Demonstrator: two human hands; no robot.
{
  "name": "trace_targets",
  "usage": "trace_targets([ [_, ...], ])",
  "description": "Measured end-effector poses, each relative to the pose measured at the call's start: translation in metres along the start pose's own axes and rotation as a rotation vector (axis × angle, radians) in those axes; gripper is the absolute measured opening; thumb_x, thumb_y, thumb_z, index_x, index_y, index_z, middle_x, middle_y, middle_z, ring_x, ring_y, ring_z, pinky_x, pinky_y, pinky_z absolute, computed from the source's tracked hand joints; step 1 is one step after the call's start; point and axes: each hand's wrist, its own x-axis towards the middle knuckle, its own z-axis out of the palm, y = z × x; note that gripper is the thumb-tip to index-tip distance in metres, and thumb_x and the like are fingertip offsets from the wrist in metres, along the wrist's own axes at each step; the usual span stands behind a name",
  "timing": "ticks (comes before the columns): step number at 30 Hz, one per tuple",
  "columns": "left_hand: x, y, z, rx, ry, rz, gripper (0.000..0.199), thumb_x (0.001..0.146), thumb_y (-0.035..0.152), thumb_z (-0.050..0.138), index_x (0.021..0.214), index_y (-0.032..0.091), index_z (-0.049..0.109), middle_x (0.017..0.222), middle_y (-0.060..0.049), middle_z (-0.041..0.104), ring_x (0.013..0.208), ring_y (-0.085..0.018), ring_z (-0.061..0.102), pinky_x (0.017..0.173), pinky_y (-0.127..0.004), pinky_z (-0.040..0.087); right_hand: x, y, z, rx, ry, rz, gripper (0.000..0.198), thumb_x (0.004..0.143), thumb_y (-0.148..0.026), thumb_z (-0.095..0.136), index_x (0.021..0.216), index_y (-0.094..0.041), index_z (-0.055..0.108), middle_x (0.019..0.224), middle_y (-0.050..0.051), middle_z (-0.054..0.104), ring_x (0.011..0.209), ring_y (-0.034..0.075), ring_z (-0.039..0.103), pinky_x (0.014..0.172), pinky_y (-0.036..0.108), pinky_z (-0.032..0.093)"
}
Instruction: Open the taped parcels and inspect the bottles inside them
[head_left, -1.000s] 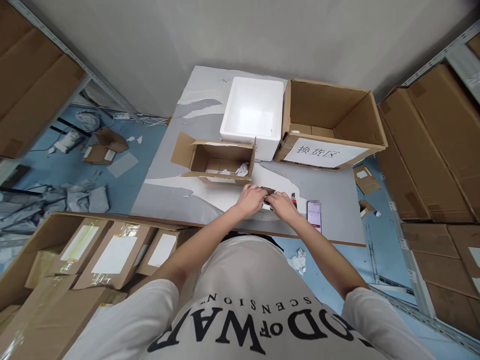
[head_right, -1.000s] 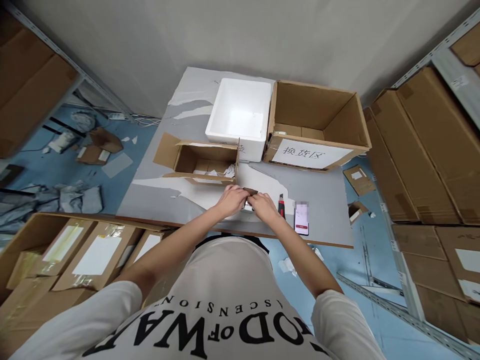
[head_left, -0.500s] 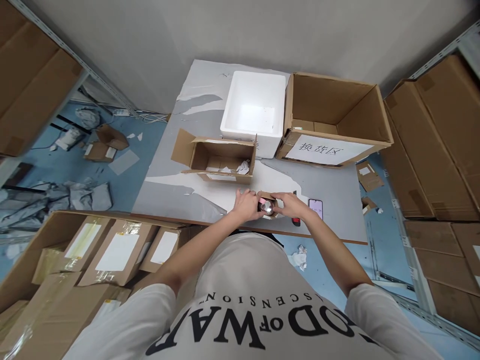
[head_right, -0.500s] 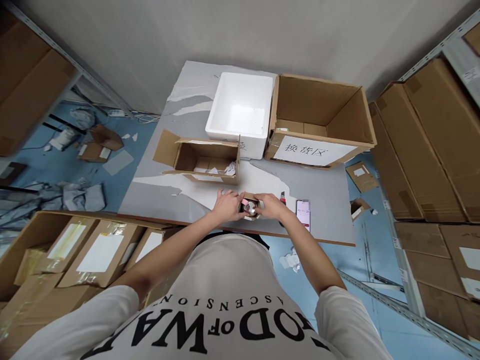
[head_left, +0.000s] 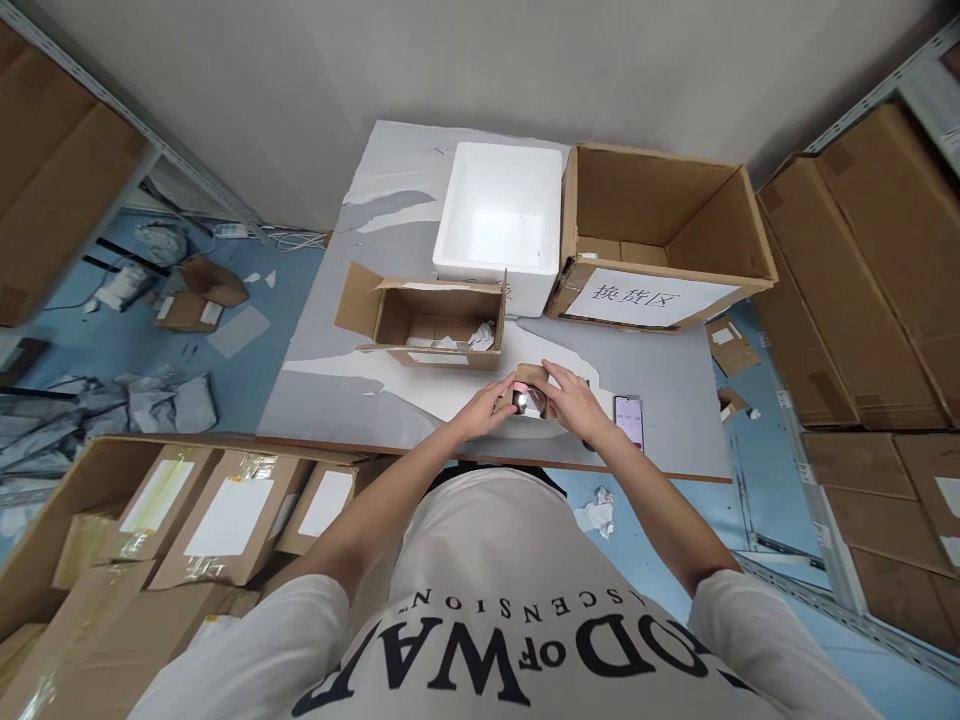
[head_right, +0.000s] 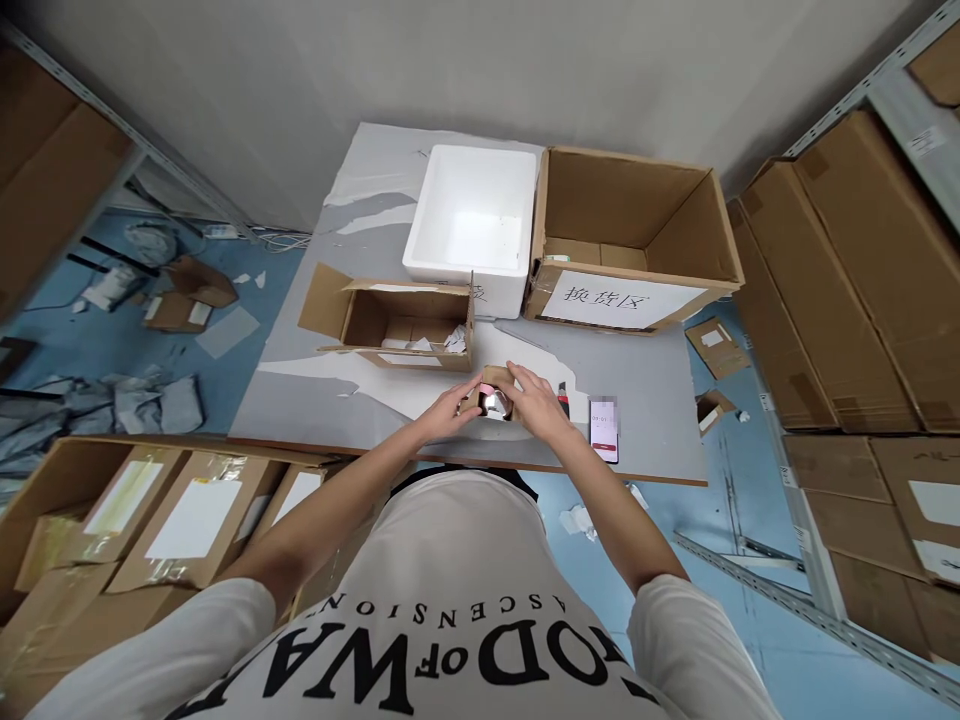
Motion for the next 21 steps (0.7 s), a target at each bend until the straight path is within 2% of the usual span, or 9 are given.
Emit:
trace_targets([
  [2,-0.001,-0.001,0.008,-0.034,0.055,-0.032,0.066,0.087,0.033,0.05,0.147,0.017,0.028,0.143,-0.014,0.046,0.125,-0.026,0.049,0.096,-0.039,0.047,-0.001,-0.008,-0.001,-0.08,0.012,0.006,0.034,0.089,-0.012,0.046,0.116,-0.021,0.065,0.139,0.013,0.048,0.126,0.028,0.043,0.095,0.043,0.04],
  [4,-0.001,0.001,0.015,-0.047,0.08,-0.073,0.065,0.087,0.029,0.049,0.147,0.018,0.028,0.143,-0.013,0.046,0.125,-0.025,0.049,0.1,-0.04,0.045,-0.001,-0.015,-0.001,-0.129,-0.002,0.064,0.025,0.09,-0.023,0.051,0.107,-0.019,0.069,0.131,0.014,0.054,0.118,0.029,0.046,0.094,0.043,0.039],
  [7,-0.003,0.004,0.019,-0.055,0.085,-0.104,0.063,0.088,0.026,0.046,0.147,0.018,0.027,0.145,-0.013,0.042,0.131,-0.023,0.043,0.108,-0.041,0.036,0.003,-0.023,-0.001,-0.174,-0.029,0.165,0.028,0.085,-0.039,0.06,0.098,-0.018,0.071,0.134,0.016,0.05,0.119,0.032,0.042,0.095,0.047,0.036],
  [10,-0.007,0.004,0.019,-0.09,0.049,-0.083,0.061,0.09,0.029,0.043,0.147,0.017,0.024,0.148,-0.014,0.038,0.137,-0.023,0.036,0.114,-0.042,0.029,0.011,-0.027,0.0,-0.189,-0.085,0.243,0.031,0.08,-0.047,0.064,0.081,-0.018,0.073,0.141,0.016,0.044,0.124,0.035,0.037,0.098,0.052,0.032],
  [12,-0.01,0.003,0.019,-0.127,-0.012,-0.06,0.071,0.088,0.037,0.05,0.149,0.017,0.019,0.148,-0.015,0.036,0.138,-0.026,0.034,0.113,-0.045,0.029,0.019,-0.029,0.001,-0.199,-0.128,0.283,0.035,0.076,-0.052,0.066,0.075,-0.018,0.073,0.145,0.017,0.04,0.127,0.037,0.034,0.099,0.055,0.03],
  [14,-0.011,0.002,0.021,-0.145,-0.056,-0.044,0.098,0.074,0.045,0.069,0.149,0.018,0.013,0.148,-0.017,0.035,0.139,-0.031,0.032,0.112,-0.048,0.03,0.026,-0.032,0.001,-0.213,-0.166,0.323,0.04,0.073,-0.056,0.066,0.076,-0.017,0.073,0.146,0.018,0.038,0.13,0.038,0.03,0.1,0.06,0.027],
  [16,-0.008,0.001,0.025,-0.142,-0.039,-0.052,0.121,0.057,0.043,0.083,0.149,0.018,0.01,0.147,-0.019,0.035,0.138,-0.034,0.03,0.112,-0.049,0.029,0.033,-0.035,0.002,-0.225,-0.199,0.37,0.046,0.072,-0.059,0.064,0.081,-0.016,0.073,0.146,0.019,0.038,0.132,0.04,0.027,0.101,0.064,0.023],
  [18,-0.003,-0.001,0.03,-0.132,0.03,-0.077,0.12,0.055,0.038,0.085,0.147,0.017,0.012,0.145,-0.02,0.036,0.137,-0.034,0.033,0.111,-0.049,0.03,0.04,-0.039,0.003,-0.231,-0.23,0.42,0.048,0.071,-0.057,0.064,0.09,-0.014,0.073,0.142,0.021,0.04,0.133,0.041,0.025,0.102,0.067,0.02],
  [21,0.006,-0.004,0.035,-0.106,0.104,-0.101,0.098,0.064,0.031,0.079,0.142,0.015,0.021,0.139,-0.02,0.04,0.13,-0.032,0.041,0.106,-0.047,0.036,0.044,-0.046,0.006,-0.237,-0.249,0.453,0.047,0.069,-0.045,0.067,0.102,-0.012,0.071,0.138,0.023,0.044,0.135,0.042,0.024,0.104,0.069,0.014],
])
